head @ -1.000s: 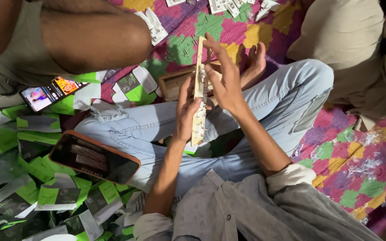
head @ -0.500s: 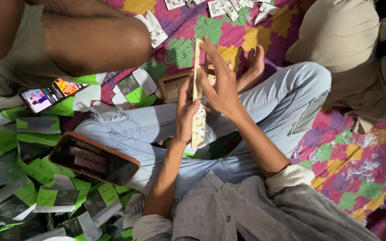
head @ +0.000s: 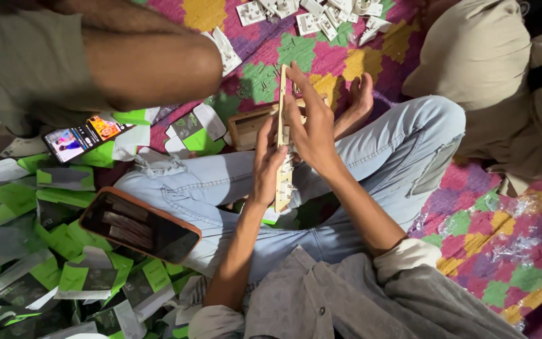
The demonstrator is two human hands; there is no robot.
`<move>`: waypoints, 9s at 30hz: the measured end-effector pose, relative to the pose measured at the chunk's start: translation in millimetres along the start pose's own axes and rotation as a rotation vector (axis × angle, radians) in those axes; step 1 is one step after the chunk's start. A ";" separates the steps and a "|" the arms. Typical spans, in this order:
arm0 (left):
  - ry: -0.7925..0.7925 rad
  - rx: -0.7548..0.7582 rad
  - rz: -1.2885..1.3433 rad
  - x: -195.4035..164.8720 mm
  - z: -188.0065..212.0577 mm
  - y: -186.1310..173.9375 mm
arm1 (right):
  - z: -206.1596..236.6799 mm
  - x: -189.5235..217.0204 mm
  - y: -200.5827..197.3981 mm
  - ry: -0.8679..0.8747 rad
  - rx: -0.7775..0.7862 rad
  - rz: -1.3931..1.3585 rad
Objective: The person sits on the floor and assembles a multi-gang electrical socket board by inserting white socket modules into a light blue plastic frame. They repeatedly pick up the frame, insert modules, and place it back down, handling the components by hand.
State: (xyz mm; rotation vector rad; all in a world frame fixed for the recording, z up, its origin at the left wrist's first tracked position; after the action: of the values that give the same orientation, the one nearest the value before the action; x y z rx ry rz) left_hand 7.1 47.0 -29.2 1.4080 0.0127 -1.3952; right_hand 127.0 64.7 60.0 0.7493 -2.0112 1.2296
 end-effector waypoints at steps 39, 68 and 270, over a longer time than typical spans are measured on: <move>0.217 -0.183 -1.375 -31.2 11.2 26.1 | 94.6 -73.5 -93.1 0.360 -0.084 -0.579; 0.318 -0.095 -1.531 -23.9 3.2 42.7 | 74.7 -41.4 -82.6 0.071 0.152 0.564; 0.194 -0.021 0.442 -57.2 26.4 -26.2 | -56.8 -61.2 -5.5 -0.269 0.507 0.050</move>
State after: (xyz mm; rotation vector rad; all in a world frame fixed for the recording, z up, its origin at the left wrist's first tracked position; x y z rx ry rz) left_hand -45.8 76.7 1.9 1.4196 -0.1490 -0.8907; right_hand 182.5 122.3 35.2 1.1626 -1.9462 1.7802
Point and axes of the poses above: each hand's wrist, its own z-axis away from the middle knuckle, its own y-axis out of the palm, x = y × z, the point moved 7 cm from there along -z, towards the middle knuckle, and after that the axes turned 14 degrees about -y, right-handed, at the moved point
